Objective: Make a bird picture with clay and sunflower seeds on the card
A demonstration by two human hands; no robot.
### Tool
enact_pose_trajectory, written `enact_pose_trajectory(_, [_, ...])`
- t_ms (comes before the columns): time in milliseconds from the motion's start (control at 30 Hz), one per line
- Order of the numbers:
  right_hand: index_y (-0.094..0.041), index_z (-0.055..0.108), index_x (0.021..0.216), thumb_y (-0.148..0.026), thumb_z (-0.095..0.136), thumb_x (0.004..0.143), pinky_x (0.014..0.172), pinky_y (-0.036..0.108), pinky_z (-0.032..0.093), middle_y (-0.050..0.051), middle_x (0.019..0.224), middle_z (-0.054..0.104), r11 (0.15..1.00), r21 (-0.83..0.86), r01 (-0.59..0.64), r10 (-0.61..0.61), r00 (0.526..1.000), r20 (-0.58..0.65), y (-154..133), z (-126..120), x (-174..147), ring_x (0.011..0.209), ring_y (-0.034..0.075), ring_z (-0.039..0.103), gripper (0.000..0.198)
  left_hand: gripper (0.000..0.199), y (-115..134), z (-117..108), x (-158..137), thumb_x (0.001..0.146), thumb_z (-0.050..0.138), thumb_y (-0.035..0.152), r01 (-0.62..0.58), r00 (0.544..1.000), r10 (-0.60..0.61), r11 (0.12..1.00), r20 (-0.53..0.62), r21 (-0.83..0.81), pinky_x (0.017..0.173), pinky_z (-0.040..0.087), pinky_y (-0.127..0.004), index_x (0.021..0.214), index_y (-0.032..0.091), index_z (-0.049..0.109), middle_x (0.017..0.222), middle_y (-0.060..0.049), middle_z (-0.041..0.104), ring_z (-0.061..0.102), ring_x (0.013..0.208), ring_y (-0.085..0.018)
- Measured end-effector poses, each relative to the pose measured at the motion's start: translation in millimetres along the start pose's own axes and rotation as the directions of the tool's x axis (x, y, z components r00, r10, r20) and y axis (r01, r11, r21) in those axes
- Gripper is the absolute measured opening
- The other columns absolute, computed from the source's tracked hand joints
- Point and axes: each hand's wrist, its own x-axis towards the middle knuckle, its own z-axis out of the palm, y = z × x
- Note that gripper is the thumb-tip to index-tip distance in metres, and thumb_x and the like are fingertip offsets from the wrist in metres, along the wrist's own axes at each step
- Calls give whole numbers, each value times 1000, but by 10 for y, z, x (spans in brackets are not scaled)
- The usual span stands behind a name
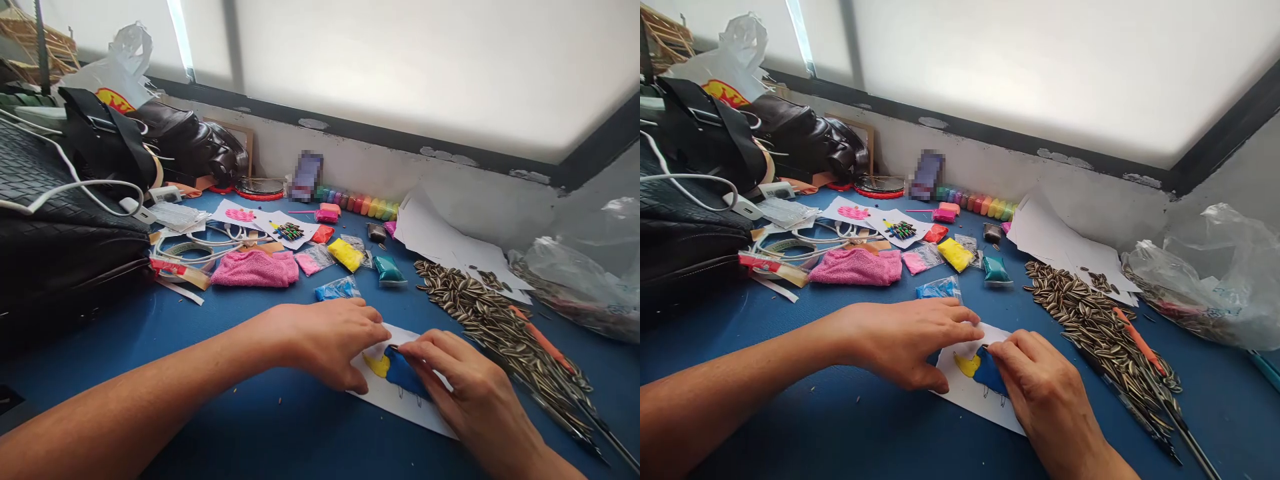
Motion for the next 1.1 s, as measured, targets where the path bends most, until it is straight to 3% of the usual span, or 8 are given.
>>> enact_pose_trajectory(500, [-23,67,88,-22,45,98,58,23,47,2,74,64,999,-50,17,-17,1000,-3,3,8,15,63,13,60,24,41,4,-40,-7,81,72,34,-13,1000,13,1000,20,21,99,40,-33,116,15,61,129,-10,57,52,118,-26])
enact_pose_trajectory(1100, [-22,64,84,-24,37,102,54,23,41,2,71,60,981,-183,66,-53,996,76,-11,41,5,60,13,56,32,56,-16,-13,14,82,72,33,-42,999,42,998,8,48,103,38,-35,134,19,57,131,-11,57,52,120,-26])
